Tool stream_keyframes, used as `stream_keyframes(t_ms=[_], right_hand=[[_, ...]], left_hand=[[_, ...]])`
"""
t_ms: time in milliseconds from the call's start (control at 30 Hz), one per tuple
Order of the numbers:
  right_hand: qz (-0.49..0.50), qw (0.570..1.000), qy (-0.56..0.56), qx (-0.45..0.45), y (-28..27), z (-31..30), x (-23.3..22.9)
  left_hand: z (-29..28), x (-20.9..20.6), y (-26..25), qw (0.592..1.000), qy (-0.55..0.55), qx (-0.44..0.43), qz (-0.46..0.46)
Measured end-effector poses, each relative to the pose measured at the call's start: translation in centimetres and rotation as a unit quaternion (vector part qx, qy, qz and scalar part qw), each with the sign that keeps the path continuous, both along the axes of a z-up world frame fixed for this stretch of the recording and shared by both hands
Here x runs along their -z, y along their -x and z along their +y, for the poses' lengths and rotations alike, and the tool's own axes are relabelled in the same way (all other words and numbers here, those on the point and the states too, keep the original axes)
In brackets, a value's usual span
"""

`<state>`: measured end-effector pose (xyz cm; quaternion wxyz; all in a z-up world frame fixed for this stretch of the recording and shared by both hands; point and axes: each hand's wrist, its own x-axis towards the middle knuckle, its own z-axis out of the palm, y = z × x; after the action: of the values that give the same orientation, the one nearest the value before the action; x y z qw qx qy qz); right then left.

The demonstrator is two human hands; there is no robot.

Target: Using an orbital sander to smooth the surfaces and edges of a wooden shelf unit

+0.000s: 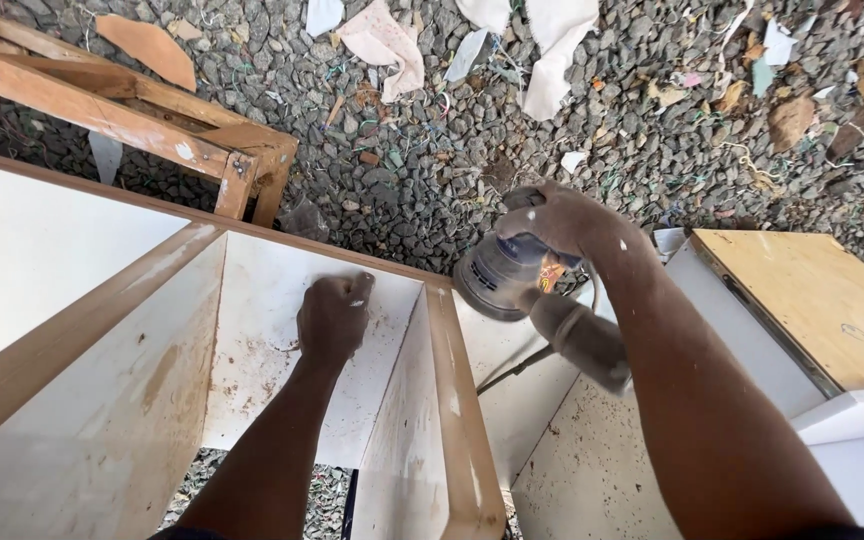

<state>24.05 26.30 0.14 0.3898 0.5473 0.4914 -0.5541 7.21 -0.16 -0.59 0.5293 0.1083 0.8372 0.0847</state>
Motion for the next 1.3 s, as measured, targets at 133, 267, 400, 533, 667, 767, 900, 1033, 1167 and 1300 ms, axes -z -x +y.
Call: stream_keyframes(t_ms=[133, 267, 400, 533, 667, 767, 900, 1033, 1167, 1300], right_hand=[[-0.095, 0.985, -0.131, 0.064, -5.6, -2.5, -2.1], [-0.182, 0.941, -0.261, 0.114, -10.1, -5.7, -3.8], [-0.176, 0.938, -0.263, 0.142, -5.8, -9.2, -9.6], [-0.096, 0.941, -0.239, 0.222, -2.4, -11.8, -11.4], [-0.099, 0.936, -0.239, 0.237, -1.7, -12.3, -12.7], [-0.068, 0.892, -0.313, 0.318, -5.3, -13.4, -12.0], [-0.098, 0.875, -0.353, 0.316, -9.6, -12.7, -10.4], [-0.069, 0.88, -0.359, 0.304, -8.8, -13.2, -10.6], [-0.021, 0.906, -0.328, 0.267, -4.7, -14.3, -10.0], [-0.023, 0.914, -0.326, 0.242, -2.4, -15.4, -10.5]], left_hand=[[0.4, -0.6, -0.2, 1.0, 0.016, -0.005, 0.004], [0.3, -0.9, -0.4, 1.0, 0.014, -0.001, 0.017], [0.3, -0.6, 0.0, 1.0, 0.013, -0.007, 0.022], [0.4, -1.1, -0.6, 1.0, 0.018, -0.001, -0.003], [0.6, -1.5, -0.6, 0.999, 0.04, 0.014, -0.002], [0.0, -0.8, -0.8, 1.0, 0.017, 0.012, 0.013], [0.1, -1.1, -1.1, 1.0, 0.002, -0.008, 0.017], [0.2, -1.6, -1.2, 1.0, 0.008, -0.019, 0.014], [1.2, -3.2, -2.0, 0.999, 0.013, -0.051, -0.007], [2.0, -2.8, -3.6, 0.997, 0.015, -0.065, -0.032]])
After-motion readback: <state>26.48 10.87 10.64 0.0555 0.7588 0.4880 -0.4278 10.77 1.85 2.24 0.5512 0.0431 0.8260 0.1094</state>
